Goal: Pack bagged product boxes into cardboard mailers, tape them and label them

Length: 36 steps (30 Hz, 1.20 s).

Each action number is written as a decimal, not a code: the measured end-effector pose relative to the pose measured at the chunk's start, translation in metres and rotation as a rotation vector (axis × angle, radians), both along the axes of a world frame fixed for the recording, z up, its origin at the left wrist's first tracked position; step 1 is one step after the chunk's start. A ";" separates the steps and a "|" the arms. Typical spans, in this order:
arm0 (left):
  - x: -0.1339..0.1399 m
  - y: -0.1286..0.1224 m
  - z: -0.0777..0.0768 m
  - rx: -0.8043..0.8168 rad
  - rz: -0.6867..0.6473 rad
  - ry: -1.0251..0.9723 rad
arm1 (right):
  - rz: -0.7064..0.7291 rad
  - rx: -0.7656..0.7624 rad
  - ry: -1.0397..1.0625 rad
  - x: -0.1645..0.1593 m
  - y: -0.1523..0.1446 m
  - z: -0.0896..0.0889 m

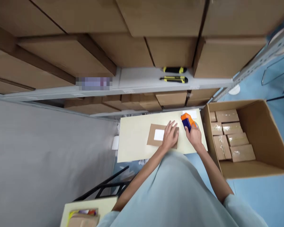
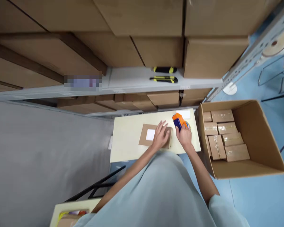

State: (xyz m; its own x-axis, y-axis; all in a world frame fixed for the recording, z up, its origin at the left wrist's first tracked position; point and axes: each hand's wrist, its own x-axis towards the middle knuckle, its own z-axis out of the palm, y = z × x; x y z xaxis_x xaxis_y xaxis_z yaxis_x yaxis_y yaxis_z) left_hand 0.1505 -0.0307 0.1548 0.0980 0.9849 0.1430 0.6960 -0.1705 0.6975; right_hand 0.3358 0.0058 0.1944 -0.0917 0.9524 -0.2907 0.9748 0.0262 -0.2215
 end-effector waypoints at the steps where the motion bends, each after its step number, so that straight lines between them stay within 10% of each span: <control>1: -0.005 0.004 0.012 0.063 -0.011 -0.023 | 0.034 0.022 0.001 -0.009 0.007 0.012; 11: -0.114 0.090 0.110 0.426 0.180 -0.065 | 0.506 0.340 0.194 -0.153 0.127 0.135; 17: -0.172 0.156 0.131 0.340 0.277 -0.077 | 0.575 0.294 0.042 -0.231 0.199 0.183; 21: -0.192 0.165 0.121 0.293 0.232 -0.077 | 0.551 0.224 -0.047 -0.257 0.223 0.188; 30: -0.200 0.102 0.073 0.242 0.161 -0.091 | 0.481 0.225 -0.039 -0.263 0.230 0.174; 36: -0.218 0.038 0.019 0.044 0.256 -0.131 | 0.349 0.631 0.413 -0.198 0.182 0.121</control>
